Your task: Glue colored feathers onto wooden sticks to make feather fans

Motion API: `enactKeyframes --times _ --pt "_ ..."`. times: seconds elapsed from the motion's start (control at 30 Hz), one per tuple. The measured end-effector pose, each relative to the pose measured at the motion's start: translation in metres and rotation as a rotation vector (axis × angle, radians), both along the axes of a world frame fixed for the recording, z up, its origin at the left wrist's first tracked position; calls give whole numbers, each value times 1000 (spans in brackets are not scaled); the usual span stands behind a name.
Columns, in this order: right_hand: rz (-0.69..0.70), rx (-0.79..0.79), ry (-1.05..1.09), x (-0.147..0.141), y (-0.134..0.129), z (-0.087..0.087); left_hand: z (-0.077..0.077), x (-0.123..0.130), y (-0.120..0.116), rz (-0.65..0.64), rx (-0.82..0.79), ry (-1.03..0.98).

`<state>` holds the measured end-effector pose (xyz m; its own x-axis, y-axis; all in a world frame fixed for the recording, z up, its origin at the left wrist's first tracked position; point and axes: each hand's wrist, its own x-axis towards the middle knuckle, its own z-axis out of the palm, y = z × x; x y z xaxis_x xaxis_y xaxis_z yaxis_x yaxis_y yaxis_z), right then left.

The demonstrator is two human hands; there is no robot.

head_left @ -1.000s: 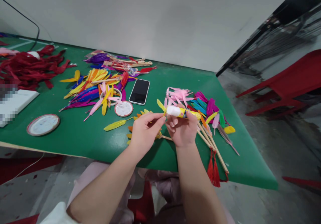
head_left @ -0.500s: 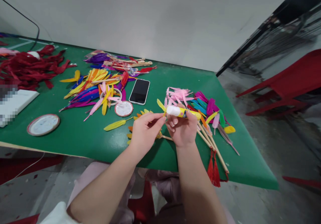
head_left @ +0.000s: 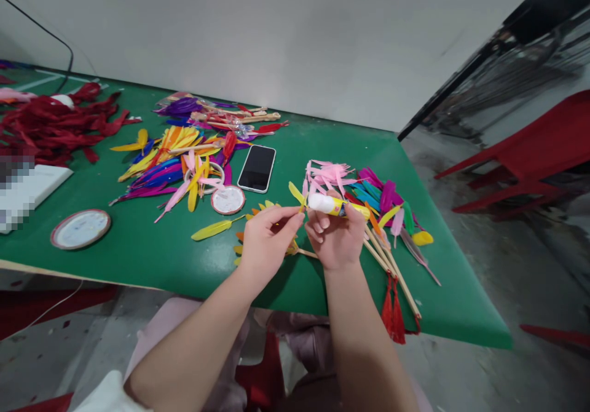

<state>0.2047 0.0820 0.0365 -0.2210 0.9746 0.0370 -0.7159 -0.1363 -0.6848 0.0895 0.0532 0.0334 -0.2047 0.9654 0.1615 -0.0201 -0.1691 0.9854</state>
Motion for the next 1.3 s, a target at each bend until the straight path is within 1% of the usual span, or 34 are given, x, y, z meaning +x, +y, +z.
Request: enactKeyframes --times 0.17,0.37,0.7,0.87,1.3 --pt "21 11 47 1 1 -2 0 1 0 -2 25 41" --pt "23 10 39 0 1 -1 -1 1 0 -3 57 73" --pt "-5 8 1 0 0 0 2 0 -3 19 110 228" --pt "-6 34 -5 -1 0 -2 2 -1 -5 18 123 259" --pt "-63 70 -65 -2 0 -2 4 -2 -3 7 134 311"
